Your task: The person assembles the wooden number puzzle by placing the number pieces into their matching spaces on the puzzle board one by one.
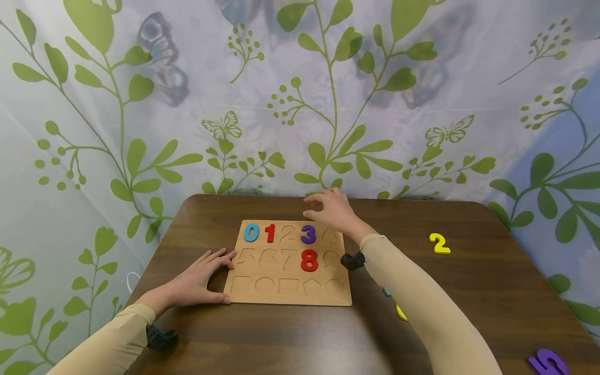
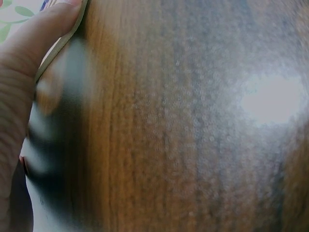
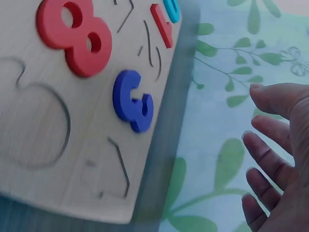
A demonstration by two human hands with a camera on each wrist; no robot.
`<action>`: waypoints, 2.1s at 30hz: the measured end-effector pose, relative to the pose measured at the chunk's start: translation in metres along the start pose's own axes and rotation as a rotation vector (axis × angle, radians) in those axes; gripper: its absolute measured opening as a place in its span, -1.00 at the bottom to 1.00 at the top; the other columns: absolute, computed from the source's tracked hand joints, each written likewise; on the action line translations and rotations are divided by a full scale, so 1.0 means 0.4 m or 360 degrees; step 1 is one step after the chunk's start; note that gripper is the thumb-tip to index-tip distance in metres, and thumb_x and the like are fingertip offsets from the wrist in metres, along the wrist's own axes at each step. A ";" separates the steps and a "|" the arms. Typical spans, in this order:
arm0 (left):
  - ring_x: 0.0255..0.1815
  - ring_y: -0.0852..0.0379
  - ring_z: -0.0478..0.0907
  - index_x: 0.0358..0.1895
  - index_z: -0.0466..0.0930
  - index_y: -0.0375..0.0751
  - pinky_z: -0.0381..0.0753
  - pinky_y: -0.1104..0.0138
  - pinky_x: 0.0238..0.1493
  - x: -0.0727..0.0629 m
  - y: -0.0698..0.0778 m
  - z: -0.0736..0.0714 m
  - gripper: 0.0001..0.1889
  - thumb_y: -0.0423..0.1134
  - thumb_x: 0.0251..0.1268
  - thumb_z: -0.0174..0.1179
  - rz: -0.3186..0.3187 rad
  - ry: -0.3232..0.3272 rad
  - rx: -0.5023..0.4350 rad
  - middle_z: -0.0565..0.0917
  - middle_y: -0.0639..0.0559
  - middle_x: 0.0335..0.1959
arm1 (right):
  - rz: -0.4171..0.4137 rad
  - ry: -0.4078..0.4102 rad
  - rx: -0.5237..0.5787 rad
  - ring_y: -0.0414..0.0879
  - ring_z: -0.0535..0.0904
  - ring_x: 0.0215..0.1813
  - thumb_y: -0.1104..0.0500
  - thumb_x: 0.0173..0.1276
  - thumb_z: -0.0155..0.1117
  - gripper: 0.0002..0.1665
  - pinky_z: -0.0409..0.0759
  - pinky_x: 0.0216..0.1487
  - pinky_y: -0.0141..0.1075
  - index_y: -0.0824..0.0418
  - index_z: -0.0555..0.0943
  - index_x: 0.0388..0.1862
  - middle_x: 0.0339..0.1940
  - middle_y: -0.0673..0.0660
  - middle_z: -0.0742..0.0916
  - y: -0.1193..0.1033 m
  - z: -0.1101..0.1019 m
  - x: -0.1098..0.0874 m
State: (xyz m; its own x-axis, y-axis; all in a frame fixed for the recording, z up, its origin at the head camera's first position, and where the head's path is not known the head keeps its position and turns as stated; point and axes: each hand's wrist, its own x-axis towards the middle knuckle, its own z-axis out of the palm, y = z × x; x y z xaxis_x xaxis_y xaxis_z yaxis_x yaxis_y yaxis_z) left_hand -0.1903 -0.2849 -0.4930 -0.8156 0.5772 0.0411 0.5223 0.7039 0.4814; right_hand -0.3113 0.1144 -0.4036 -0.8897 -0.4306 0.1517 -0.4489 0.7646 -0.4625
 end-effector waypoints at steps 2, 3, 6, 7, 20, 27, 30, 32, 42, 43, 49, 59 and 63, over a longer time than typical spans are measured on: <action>0.62 -0.23 0.03 0.13 0.44 0.13 -0.12 -0.24 0.54 0.000 -0.001 0.001 -0.28 0.42 0.00 0.43 -0.0008 -0.0005 0.0008 0.23 0.02 0.61 | -0.0013 -0.0001 0.0020 0.10 0.37 0.18 -0.13 0.43 0.36 -0.52 0.19 0.35 0.14 -0.03 0.67 0.27 0.04 0.05 0.69 0.012 -0.019 -0.018; 0.63 -0.22 0.03 0.14 0.44 0.14 -0.12 -0.23 0.55 0.000 -0.001 0.001 -0.28 0.43 0.00 0.43 -0.0014 -0.0010 0.0011 0.23 0.03 0.61 | -0.0012 -0.0007 0.0028 0.10 0.37 0.20 -0.14 0.43 0.37 -0.51 0.18 0.37 0.15 -0.03 0.66 0.27 0.05 0.05 0.68 0.019 -0.029 -0.029; 0.64 -0.18 0.02 0.14 0.43 0.16 -0.13 -0.21 0.56 0.001 -0.001 0.000 -0.27 0.44 -0.01 0.42 -0.0026 -0.0020 0.0012 0.21 0.07 0.62 | 0.0009 -0.0024 0.0062 0.15 0.34 0.31 -0.11 0.42 0.38 -0.49 0.13 0.42 0.21 0.00 0.66 0.29 0.11 0.08 0.67 0.053 -0.055 -0.065; 0.63 -0.18 0.02 0.14 0.43 0.15 -0.13 -0.21 0.55 0.000 -0.001 0.001 -0.27 0.44 -0.01 0.42 -0.0024 -0.0018 0.0009 0.21 0.06 0.62 | 0.0021 -0.0026 0.0071 0.17 0.33 0.33 -0.10 0.42 0.39 -0.49 0.12 0.42 0.24 0.01 0.65 0.29 0.12 0.09 0.67 0.068 -0.063 -0.076; 0.61 -0.28 0.06 0.14 0.46 0.09 -0.09 -0.29 0.52 -0.004 -0.001 0.001 -0.28 0.40 0.01 0.44 0.0040 0.0039 0.0001 0.25 -0.04 0.60 | 0.0189 -0.0040 0.0241 0.17 0.27 0.36 -0.20 0.42 0.36 -0.40 0.16 0.36 0.28 -0.02 0.59 0.35 0.27 0.10 0.61 0.241 -0.149 -0.209; 0.62 -0.24 0.03 0.14 0.45 0.11 -0.11 -0.25 0.54 0.000 -0.002 0.004 -0.27 0.43 0.00 0.43 0.0025 0.0024 0.0003 0.23 -0.01 0.61 | 0.0294 -0.0040 0.0167 0.27 0.23 0.39 -0.20 0.45 0.32 -0.33 0.20 0.30 0.32 0.09 0.53 0.41 0.28 0.20 0.60 0.321 -0.179 -0.303; 0.62 -0.25 0.03 0.14 0.45 0.11 -0.11 -0.25 0.54 0.000 -0.003 0.004 -0.27 0.42 0.00 0.43 0.0029 0.0021 -0.0002 0.23 -0.01 0.61 | 0.0367 -0.0074 0.0161 0.33 0.17 0.43 -0.23 0.45 0.31 -0.26 0.24 0.25 0.36 0.14 0.49 0.44 0.32 0.25 0.57 0.369 -0.192 -0.342; 0.62 -0.26 0.04 0.14 0.45 0.10 -0.11 -0.26 0.53 -0.002 -0.004 0.003 -0.27 0.42 0.01 0.43 0.0033 0.0030 -0.0007 0.24 -0.02 0.60 | 0.0406 -0.0098 0.0144 0.37 0.13 0.45 -0.25 0.44 0.31 -0.22 0.22 0.24 0.40 0.15 0.47 0.46 0.33 0.28 0.55 0.402 -0.200 -0.363; 0.62 -0.27 0.03 0.14 0.45 0.09 -0.13 -0.27 0.53 -0.003 -0.001 0.000 -0.27 0.42 0.01 0.42 0.0034 0.0020 -0.0017 0.24 -0.03 0.60 | 0.0515 -0.0124 0.0019 0.60 0.08 0.38 -0.18 0.42 0.36 -0.15 0.08 0.17 0.52 0.31 0.41 0.47 0.34 0.51 0.49 0.505 -0.241 -0.447; 0.62 -0.25 0.03 0.14 0.45 0.10 -0.13 -0.26 0.53 -0.003 -0.001 0.000 -0.26 0.43 0.00 0.43 0.0031 0.0020 -0.0014 0.24 -0.02 0.60 | 0.0524 -0.0127 0.0016 0.62 0.07 0.39 -0.19 0.41 0.37 -0.14 0.09 0.16 0.53 0.31 0.41 0.47 0.35 0.52 0.47 0.512 -0.244 -0.453; 0.63 -0.21 0.03 0.13 0.44 0.13 -0.12 -0.24 0.54 -0.002 -0.002 0.001 -0.27 0.44 -0.02 0.43 0.0011 0.0012 -0.0004 0.23 0.01 0.61 | 0.0554 -0.0169 0.0040 0.64 0.02 0.41 -0.16 0.37 0.42 -0.07 0.08 0.18 0.53 0.32 0.35 0.51 0.36 0.55 0.44 0.541 -0.268 -0.479; 0.62 -0.26 0.03 0.13 0.45 0.10 -0.13 -0.26 0.54 0.000 0.000 -0.001 -0.27 0.43 0.00 0.43 0.0022 0.0016 -0.0027 0.24 -0.02 0.60 | 0.0518 -0.0200 0.0045 0.59 0.21 0.31 0.24 0.31 0.35 -0.21 -0.15 0.23 0.54 0.47 0.33 0.47 0.27 0.64 0.50 0.604 -0.269 -0.503; 0.62 -0.26 0.03 0.13 0.46 0.11 -0.15 -0.27 0.54 0.001 0.003 -0.003 -0.27 0.43 0.00 0.42 0.0014 0.0009 -0.0039 0.24 -0.02 0.60 | 0.0517 -0.0177 0.0008 0.58 0.24 0.28 0.27 0.28 0.31 -0.22 -0.10 0.19 0.51 0.48 0.33 0.46 0.25 0.65 0.51 0.624 -0.258 -0.507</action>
State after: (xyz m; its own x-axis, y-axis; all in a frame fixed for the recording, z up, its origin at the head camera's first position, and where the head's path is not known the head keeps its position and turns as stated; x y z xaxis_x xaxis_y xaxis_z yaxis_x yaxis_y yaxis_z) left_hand -0.1903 -0.2842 -0.4913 -0.8124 0.5810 0.0500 0.5232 0.6884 0.5023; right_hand -0.2515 0.4420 -0.4595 -0.9715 -0.2147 -0.1003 -0.1427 0.8680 -0.4756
